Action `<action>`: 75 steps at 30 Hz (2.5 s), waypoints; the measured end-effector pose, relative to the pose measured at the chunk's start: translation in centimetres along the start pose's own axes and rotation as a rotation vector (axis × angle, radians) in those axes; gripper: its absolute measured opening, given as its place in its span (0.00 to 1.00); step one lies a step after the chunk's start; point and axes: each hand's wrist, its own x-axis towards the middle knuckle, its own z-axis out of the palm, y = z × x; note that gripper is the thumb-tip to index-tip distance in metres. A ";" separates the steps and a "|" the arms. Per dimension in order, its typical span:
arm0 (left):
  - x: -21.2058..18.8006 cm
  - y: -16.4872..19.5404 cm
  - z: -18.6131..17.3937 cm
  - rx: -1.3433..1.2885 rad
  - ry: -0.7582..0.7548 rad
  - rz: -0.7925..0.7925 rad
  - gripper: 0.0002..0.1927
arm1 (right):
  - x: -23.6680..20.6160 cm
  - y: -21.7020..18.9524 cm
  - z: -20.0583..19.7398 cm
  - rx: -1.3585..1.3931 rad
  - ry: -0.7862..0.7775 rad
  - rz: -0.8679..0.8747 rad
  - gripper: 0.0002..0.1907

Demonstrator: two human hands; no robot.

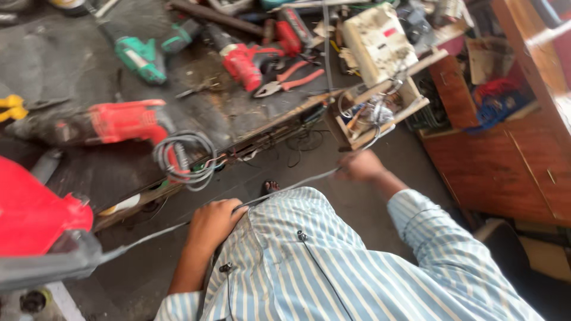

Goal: The person disassembles a red corded power drill, adjusts internal wiring, and reassembles the housing. They then use a green cordless drill to tighten screws on the red drill and plug it into a power strip to test it. Finally, they handle a red and gray hammer drill and open a red toolbox.

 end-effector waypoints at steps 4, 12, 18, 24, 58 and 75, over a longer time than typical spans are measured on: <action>-2.5 -0.1 -1.8 -0.360 0.030 0.187 0.16 | -6.4 9.0 -5.2 -0.227 0.203 0.134 0.10; -6.9 -2.2 -5.4 -0.760 0.140 0.289 0.15 | -5.3 10.2 -5.2 -0.177 0.458 -0.055 0.13; -7.8 -2.2 -4.5 -0.715 0.006 0.431 0.16 | -5.4 13.9 -6.8 -0.845 0.497 0.514 0.20; -10.0 -9.4 -3.9 -0.687 0.196 0.827 0.19 | -5.8 16.0 -10.6 -0.661 0.656 0.601 0.09; -8.7 1.9 -0.1 -0.408 0.630 0.234 0.18 | 5.7 -26.5 -17.9 0.312 -0.369 -0.649 0.21; -25.8 -11.8 -2.6 -2.162 1.434 1.056 0.02 | 8.5 -18.4 -0.8 0.124 -0.566 -0.195 0.19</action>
